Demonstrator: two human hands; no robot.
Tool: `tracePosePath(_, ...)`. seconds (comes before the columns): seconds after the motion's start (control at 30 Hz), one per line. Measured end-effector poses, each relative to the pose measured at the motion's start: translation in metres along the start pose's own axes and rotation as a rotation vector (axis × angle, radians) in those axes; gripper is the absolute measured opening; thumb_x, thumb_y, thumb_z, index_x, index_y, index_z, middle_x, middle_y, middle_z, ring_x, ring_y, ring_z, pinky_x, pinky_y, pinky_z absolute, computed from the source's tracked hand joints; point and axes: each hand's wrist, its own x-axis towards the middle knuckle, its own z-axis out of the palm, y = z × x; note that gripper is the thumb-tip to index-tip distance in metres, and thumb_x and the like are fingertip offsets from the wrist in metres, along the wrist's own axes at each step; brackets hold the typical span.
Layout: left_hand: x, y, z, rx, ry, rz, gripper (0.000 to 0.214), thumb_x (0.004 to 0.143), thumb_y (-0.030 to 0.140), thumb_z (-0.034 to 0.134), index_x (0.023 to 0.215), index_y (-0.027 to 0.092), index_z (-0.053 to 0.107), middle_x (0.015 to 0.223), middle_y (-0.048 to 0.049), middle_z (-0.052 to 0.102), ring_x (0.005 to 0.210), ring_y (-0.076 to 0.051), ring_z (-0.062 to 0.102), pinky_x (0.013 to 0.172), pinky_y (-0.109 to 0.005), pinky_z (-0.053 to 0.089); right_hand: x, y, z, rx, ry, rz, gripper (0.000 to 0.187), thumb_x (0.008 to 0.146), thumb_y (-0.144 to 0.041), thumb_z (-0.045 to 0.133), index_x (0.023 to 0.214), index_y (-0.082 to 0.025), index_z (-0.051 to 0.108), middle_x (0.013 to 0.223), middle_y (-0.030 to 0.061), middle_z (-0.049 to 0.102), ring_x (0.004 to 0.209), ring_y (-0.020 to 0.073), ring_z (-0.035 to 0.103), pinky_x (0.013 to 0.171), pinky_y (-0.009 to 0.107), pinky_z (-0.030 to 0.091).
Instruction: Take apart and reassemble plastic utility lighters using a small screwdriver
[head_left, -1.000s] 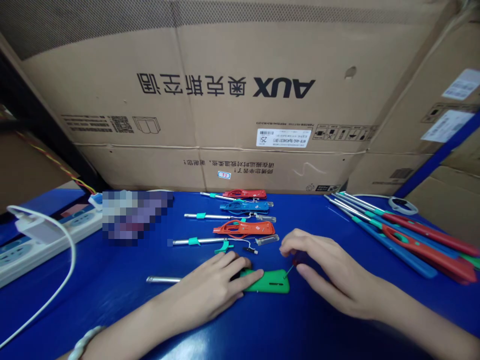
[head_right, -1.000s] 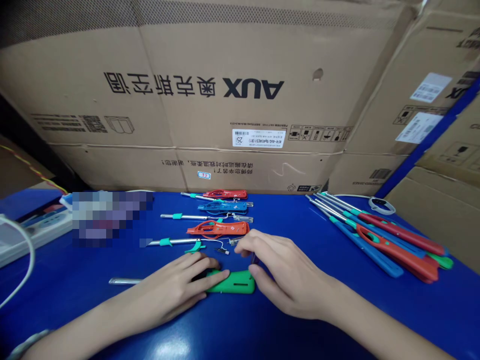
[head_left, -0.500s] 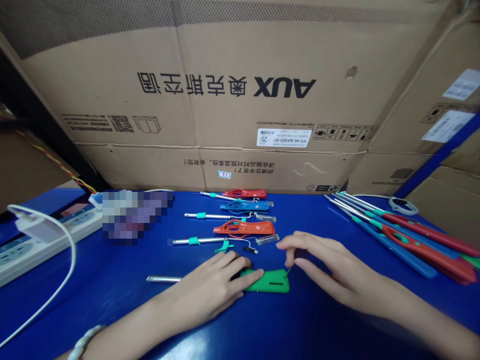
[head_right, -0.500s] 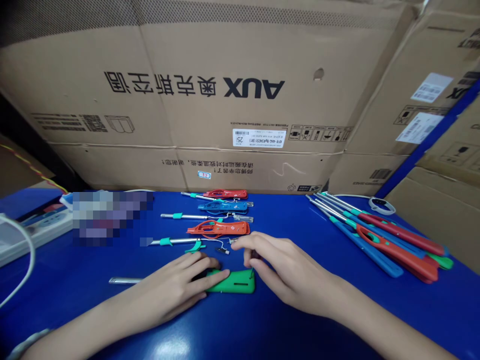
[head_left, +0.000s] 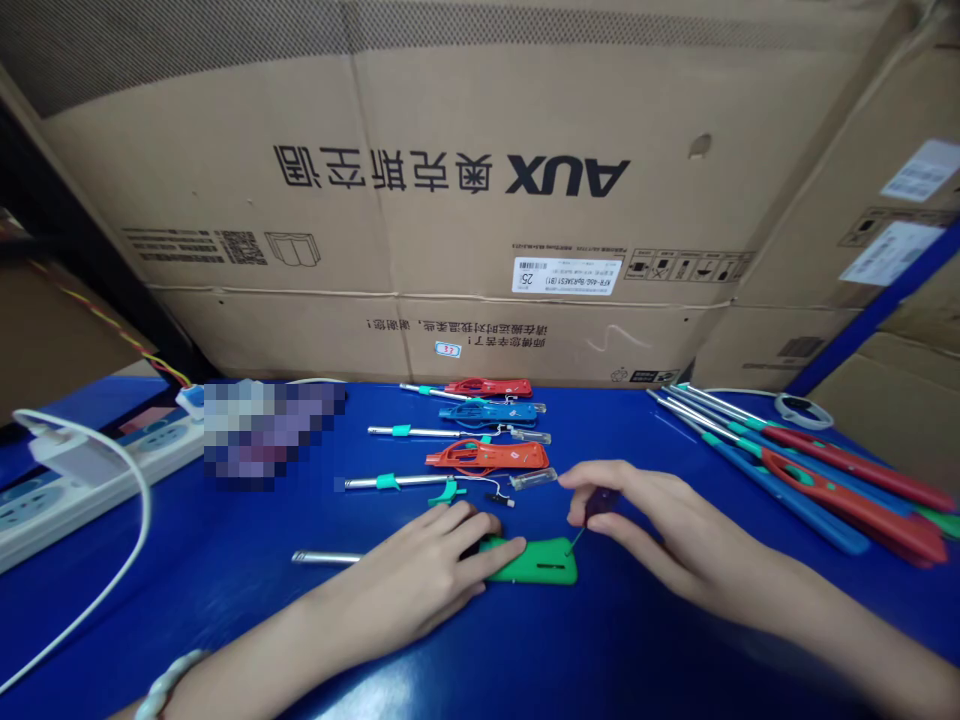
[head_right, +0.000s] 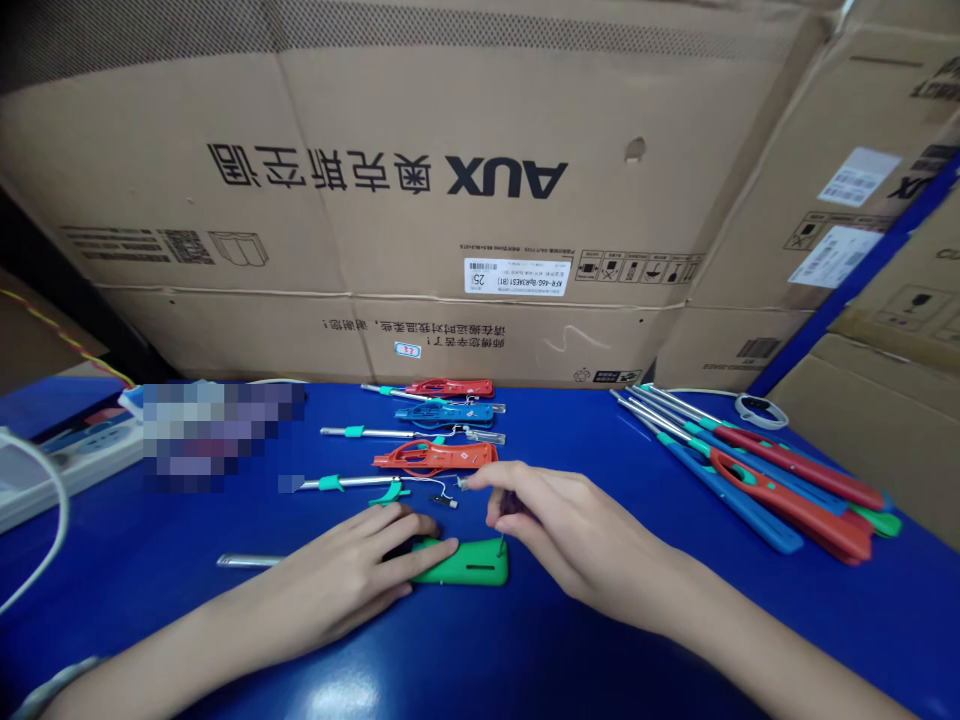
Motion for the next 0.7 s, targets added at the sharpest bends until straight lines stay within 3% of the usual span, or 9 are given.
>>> tracePosePath(0.13,0.000,-0.001,0.001,-0.010,0.056,0.015,0.046,0.096,0.016,0.045,0.141,0.024,0.040,0.118,-0.0090,0.054,0.103,-0.024,0.051,0.091,-0.039,0.045,-0.001,0.006,0.007,-0.078,0.089,-0.045,0.008,0.098,-0.020,0.045,0.104,-0.021,0.049,0.087,0.0018,0.064,0.074,0.0133,0.062,0.068,0.023,0.050)
tracePosePath(0.27,-0.001,0.000,0.001,0.008,0.022,0.012,0.048,0.095,0.015,0.047,0.141,0.024,0.039,0.119,-0.0092,0.053,0.103,-0.025,0.051,0.091,-0.039,0.045,0.003,0.009,0.013,-0.217,0.199,-0.111,0.012,0.098,-0.027,0.046,0.091,-0.019,0.051,0.074,0.0008,0.060,0.062,0.0132,0.057,0.059,0.024,0.048)
tracePosePath(0.4,-0.001,0.000,0.000,0.013,0.004,0.006,0.049,0.094,0.014,0.048,0.142,0.023,0.039,0.120,-0.0095,0.052,0.103,-0.025,0.051,0.090,-0.040,0.046,0.005,0.005,0.012,-0.243,0.253,-0.141,0.013,0.099,-0.027,0.043,0.103,-0.018,0.052,0.080,0.0035,0.065,0.072,0.0160,0.063,0.069,0.028,0.053)
tracePosePath(0.53,-0.002,-0.001,0.001,0.016,0.004,0.004,0.049,0.094,0.015,0.048,0.142,0.024,0.039,0.120,-0.0096,0.052,0.104,-0.026,0.051,0.091,-0.042,0.046,0.005,-0.001,0.008,-0.093,0.143,-0.107,0.029,0.096,-0.015,0.039,0.123,-0.018,0.049,0.103,0.0088,0.065,0.094,0.0170,0.063,0.081,0.029,0.053)
tracePosePath(0.7,-0.002,-0.001,0.001,0.020,-0.001,0.005,0.050,0.093,0.015,0.049,0.142,0.024,0.039,0.119,-0.0095,0.053,0.103,-0.026,0.051,0.091,-0.040,0.046,0.002,0.001,0.009,-0.081,0.168,-0.142,0.031,0.095,-0.012,0.045,0.125,-0.018,0.050,0.090,0.0040,0.066,0.080,0.0142,0.062,0.075,0.025,0.051)
